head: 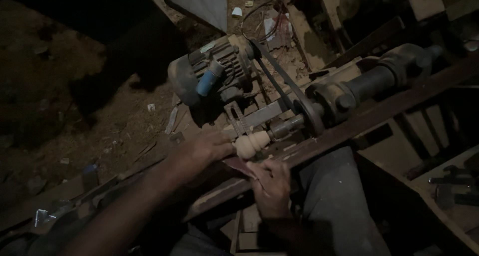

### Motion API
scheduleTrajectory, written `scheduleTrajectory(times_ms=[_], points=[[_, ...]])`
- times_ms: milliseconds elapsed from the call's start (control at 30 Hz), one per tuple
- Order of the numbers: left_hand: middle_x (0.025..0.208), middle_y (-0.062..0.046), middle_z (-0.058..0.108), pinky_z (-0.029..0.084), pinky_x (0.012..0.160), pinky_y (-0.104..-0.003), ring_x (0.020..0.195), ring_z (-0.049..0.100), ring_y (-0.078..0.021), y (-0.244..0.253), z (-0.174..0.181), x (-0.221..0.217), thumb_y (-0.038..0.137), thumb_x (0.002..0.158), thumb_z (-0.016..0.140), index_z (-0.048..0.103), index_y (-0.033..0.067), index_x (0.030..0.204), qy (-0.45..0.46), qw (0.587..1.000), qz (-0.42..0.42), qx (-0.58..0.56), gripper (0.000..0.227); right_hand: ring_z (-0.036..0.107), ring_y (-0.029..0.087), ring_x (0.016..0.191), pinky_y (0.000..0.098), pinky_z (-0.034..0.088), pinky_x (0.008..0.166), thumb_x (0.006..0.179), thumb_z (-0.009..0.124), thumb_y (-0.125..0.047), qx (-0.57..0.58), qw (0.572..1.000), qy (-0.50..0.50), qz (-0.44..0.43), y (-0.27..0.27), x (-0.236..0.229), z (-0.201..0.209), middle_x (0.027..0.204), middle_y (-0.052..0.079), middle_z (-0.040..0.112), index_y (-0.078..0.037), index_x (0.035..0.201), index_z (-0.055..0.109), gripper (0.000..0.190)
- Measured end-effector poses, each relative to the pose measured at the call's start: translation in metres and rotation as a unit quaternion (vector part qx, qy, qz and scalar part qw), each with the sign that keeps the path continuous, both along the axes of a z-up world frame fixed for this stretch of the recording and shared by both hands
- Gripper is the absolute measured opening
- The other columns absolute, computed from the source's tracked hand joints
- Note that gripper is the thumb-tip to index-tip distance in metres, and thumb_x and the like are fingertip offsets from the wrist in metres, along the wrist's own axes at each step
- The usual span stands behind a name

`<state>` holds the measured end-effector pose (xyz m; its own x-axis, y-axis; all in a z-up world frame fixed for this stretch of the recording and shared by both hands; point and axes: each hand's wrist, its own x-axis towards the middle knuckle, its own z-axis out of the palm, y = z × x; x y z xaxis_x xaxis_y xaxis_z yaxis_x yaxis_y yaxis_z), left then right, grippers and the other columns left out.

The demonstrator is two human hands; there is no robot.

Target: The person shapes a piece of wood on a spinning lathe by holding tools against it and then uses a piece of sandpaper to smooth the surface.

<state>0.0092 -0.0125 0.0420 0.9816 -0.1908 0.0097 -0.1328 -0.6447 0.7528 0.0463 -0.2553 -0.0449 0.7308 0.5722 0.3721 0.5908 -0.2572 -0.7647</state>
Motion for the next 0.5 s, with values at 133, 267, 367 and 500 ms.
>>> scheduleTrajectory(times_ms=[133, 267, 367, 500], points=[[0.108, -0.007, 0.068, 0.051, 0.088, -0.043, 0.108, 0.063, -0.0266, 0.007, -0.030, 0.028, 0.014, 0.076, 0.078, 0.072, 0.0093, 0.105, -0.092, 0.960, -0.095, 0.245, 0.030, 0.052, 0.027, 0.089, 0.0431, 0.039, 0.081, 0.093, 0.071, 0.007, -0.042, 0.992, -0.102, -0.061, 0.005, 0.001, -0.021, 0.100, 0.004, 0.061, -0.013, 0.130, 0.073, 0.042], [0.110, -0.005, 0.067, 0.047, 0.094, -0.044, 0.109, 0.060, -0.0252, 0.018, -0.046, 0.039, 0.016, 0.078, 0.079, 0.073, 0.0089, 0.115, -0.099, 0.943, -0.162, 0.273, 0.038, 0.055, 0.028, 0.093, 0.0444, 0.041, 0.088, 0.093, 0.070, 0.001, -0.060, 0.990, -0.103, -0.081, 0.012, -0.003, -0.031, 0.101, 0.005, 0.060, -0.012, 0.128, 0.072, 0.037], [0.108, -0.001, 0.069, 0.047, 0.098, -0.045, 0.110, 0.060, -0.0224, 0.017, -0.052, 0.047, 0.015, 0.076, 0.077, 0.075, 0.0118, 0.111, -0.128, 0.941, -0.156, 0.271, 0.035, 0.057, 0.029, 0.096, 0.0474, 0.042, 0.094, 0.094, 0.067, -0.001, -0.075, 0.987, -0.110, -0.087, 0.012, -0.005, -0.031, 0.104, 0.008, 0.061, -0.010, 0.123, 0.071, 0.030], [0.109, 0.002, 0.072, 0.046, 0.098, -0.043, 0.111, 0.060, -0.0214, 0.013, -0.044, 0.052, 0.015, 0.082, 0.077, 0.076, 0.0146, 0.107, -0.047, 0.945, -0.151, 0.287, 0.025, 0.059, 0.029, 0.096, 0.0474, 0.040, 0.094, 0.095, 0.066, -0.007, -0.083, 0.989, -0.077, -0.094, 0.017, -0.002, -0.025, 0.103, 0.009, 0.062, -0.008, 0.118, 0.072, 0.024]])
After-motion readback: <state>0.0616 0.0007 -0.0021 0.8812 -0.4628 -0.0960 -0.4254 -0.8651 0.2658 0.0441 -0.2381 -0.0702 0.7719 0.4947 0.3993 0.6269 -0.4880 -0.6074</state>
